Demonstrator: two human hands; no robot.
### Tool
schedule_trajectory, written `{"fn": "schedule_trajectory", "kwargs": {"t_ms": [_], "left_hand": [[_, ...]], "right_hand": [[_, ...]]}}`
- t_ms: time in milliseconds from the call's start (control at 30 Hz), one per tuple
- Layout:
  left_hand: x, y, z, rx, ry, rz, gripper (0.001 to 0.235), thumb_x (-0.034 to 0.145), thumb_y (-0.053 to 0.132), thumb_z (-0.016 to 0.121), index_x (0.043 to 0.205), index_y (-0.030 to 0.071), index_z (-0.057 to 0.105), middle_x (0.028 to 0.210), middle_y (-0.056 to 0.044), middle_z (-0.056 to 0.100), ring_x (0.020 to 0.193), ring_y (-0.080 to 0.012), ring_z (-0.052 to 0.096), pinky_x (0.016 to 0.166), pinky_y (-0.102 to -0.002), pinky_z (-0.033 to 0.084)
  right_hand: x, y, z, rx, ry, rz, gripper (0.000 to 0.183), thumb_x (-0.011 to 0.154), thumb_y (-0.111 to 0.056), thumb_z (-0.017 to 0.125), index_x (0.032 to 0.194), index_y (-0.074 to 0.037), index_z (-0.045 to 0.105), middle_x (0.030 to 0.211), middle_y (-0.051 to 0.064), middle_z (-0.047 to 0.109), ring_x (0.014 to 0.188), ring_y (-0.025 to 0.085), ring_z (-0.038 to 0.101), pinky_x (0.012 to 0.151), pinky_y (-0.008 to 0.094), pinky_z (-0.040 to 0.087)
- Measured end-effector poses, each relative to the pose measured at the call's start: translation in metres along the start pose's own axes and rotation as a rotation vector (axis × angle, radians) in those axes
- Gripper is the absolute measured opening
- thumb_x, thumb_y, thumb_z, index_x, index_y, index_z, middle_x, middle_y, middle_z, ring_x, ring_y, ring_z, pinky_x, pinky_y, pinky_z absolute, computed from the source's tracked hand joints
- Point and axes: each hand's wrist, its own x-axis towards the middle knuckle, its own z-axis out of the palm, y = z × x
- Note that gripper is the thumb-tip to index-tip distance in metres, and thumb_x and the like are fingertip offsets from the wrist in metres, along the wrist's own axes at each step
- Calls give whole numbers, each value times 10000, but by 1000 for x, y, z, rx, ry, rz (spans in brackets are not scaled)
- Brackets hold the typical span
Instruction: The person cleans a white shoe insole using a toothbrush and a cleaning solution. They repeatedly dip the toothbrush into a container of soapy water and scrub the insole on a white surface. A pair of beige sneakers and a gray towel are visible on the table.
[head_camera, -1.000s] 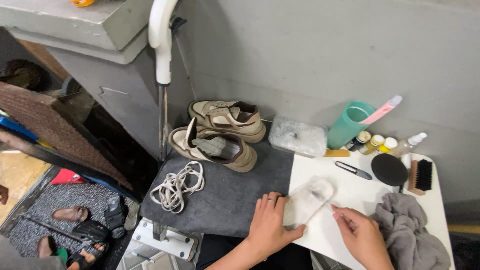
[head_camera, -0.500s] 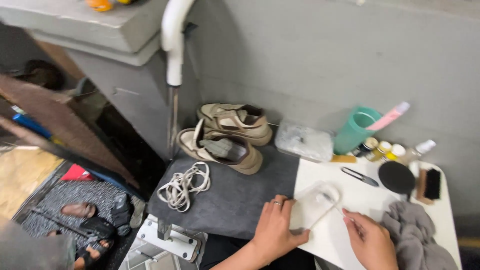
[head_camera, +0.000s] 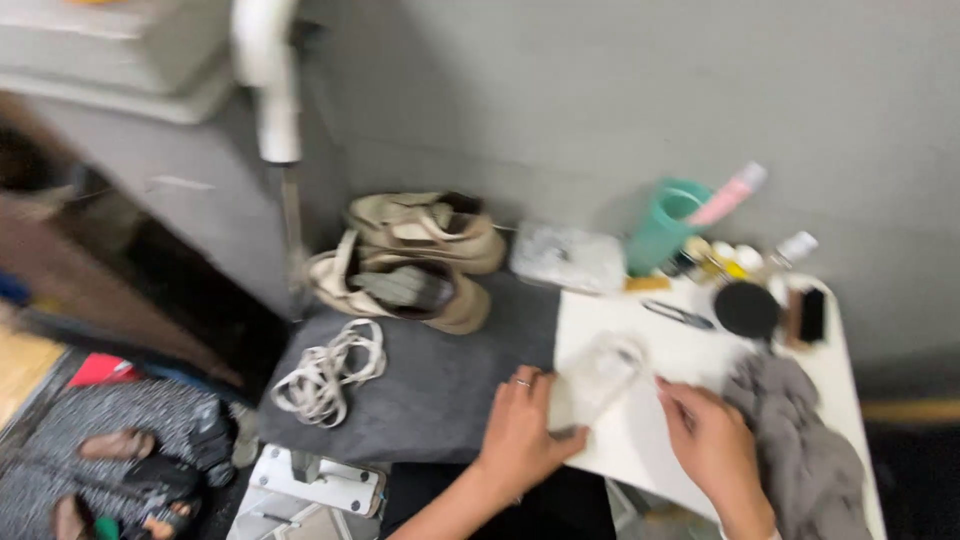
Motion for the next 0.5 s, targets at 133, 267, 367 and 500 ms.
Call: {"fn": "schedule_trajectory", "kwargs": {"t_ms": [133,267,367,500], "left_hand": [[7,5,-8,-65,-53,-9,701,724,413,844,1238,7,596,1156,-178,551,929,-426,589,837,-509,487],[3,5,-3,-44,-18,-12,737,718,427,868,1251,-10,609,1159,-155,560,974,-365,614,846,-469,498],[5,6,-5,-26,-26,-22,747,736,432,868,1275,-12,604,1177,-147,563,971,-335,627,838,-453,509],[6,8,-7,2,-26,-5,737,767,438,853,1283,-20,595,1197,-167,569,1019,-333,619,851,-457,511]], "right_hand": [[4,-23,-20,149,-155,130,263,917,-219,661,1137,-185,802,966,-41,826,649,164,719,676,323,541],[0,-30,-27,118,-133,140,283,963,-209,620,1203,-180,768,810,-13,711,647,203,627,616,377,484],[1,-31,-27,113,-117,117,270,972,-199,617,1198,-185,764,794,-29,691,591,181,594,544,369,470],[6,-38,-33,200,-199,108,300,969,-201,614,1222,-157,769,925,-3,775,654,187,641,631,356,503]]}}
